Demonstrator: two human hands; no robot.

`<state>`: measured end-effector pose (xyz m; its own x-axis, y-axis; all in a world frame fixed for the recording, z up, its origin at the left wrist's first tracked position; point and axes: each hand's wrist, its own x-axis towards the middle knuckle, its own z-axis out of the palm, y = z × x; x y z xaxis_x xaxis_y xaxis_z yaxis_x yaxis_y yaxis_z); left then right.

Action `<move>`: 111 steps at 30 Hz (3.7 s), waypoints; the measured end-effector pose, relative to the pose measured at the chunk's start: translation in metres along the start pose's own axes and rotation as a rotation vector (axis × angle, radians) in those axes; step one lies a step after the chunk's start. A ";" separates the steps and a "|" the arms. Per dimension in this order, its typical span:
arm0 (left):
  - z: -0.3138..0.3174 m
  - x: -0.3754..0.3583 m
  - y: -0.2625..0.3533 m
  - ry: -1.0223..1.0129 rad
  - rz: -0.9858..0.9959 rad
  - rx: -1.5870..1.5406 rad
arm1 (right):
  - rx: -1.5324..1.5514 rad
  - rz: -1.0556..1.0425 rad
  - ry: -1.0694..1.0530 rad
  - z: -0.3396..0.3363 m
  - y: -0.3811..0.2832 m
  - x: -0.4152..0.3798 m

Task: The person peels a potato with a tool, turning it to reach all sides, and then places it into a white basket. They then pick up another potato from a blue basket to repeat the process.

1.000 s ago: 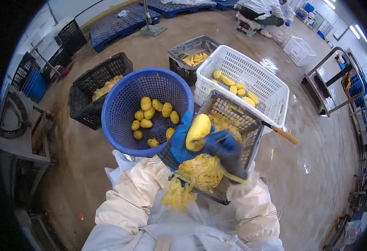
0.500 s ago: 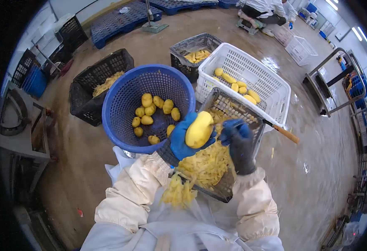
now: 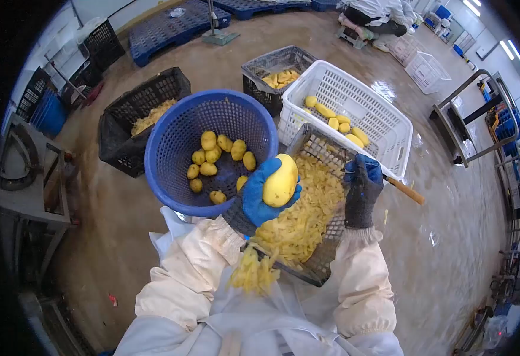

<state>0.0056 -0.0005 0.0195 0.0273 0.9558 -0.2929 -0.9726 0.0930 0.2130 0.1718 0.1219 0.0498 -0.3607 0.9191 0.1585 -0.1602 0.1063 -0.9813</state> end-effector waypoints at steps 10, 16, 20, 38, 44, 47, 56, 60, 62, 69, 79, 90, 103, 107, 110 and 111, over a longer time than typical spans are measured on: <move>-0.003 0.006 -0.003 0.053 0.041 -0.035 | 0.033 0.059 0.048 0.006 0.007 0.003; 0.003 0.010 0.000 0.002 0.291 -0.044 | 0.078 0.111 -0.276 0.058 0.008 -0.057; -0.032 0.030 0.003 0.076 0.381 0.070 | 0.068 0.014 -0.228 0.058 0.012 -0.053; -0.015 0.005 0.000 -0.099 -0.151 0.066 | 0.266 0.254 -0.092 0.008 0.016 -0.002; -0.004 -0.003 -0.012 -0.071 -0.202 0.163 | 0.051 0.216 -0.061 0.007 0.015 0.001; -0.001 -0.001 -0.015 -0.159 -0.150 0.182 | 0.520 0.159 0.029 -0.019 0.028 0.013; 0.009 -0.010 -0.009 -0.165 0.493 1.461 | 0.095 0.247 -0.201 -0.002 -0.005 -0.005; 0.034 -0.018 -0.007 -0.071 0.392 1.372 | 0.272 0.333 -0.082 -0.011 -0.015 0.001; 0.023 -0.011 -0.008 -0.113 0.456 1.353 | 0.144 0.412 -0.298 0.010 -0.032 -0.015; 0.027 -0.007 -0.006 -0.189 0.767 1.756 | 0.075 0.365 -0.286 0.005 -0.036 -0.013; 0.023 -0.011 -0.010 -0.211 0.787 1.834 | -0.053 0.280 -0.045 -0.009 -0.003 0.004; 0.032 -0.016 -0.003 -0.161 0.672 1.694 | 0.343 0.388 -0.016 -0.025 -0.003 0.012; 0.038 -0.022 -0.011 -0.303 0.039 0.485 | -0.085 -0.117 -0.049 -0.013 -0.003 0.003; 0.026 -0.015 -0.008 -0.146 0.198 0.734 | 0.219 0.334 -0.287 0.001 -0.025 -0.012; 0.025 -0.018 -0.010 -0.269 0.137 0.716 | 0.116 0.114 -0.032 -0.033 0.014 0.013; 0.025 -0.016 -0.008 -0.272 0.140 0.718 | 0.116 0.110 -0.033 -0.026 0.006 0.010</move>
<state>0.0186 -0.0092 0.0458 0.0611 0.9981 -0.0002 -0.5863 0.0360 0.8093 0.1914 0.1412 0.0428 -0.4117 0.9096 0.0561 -0.2227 -0.0407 -0.9740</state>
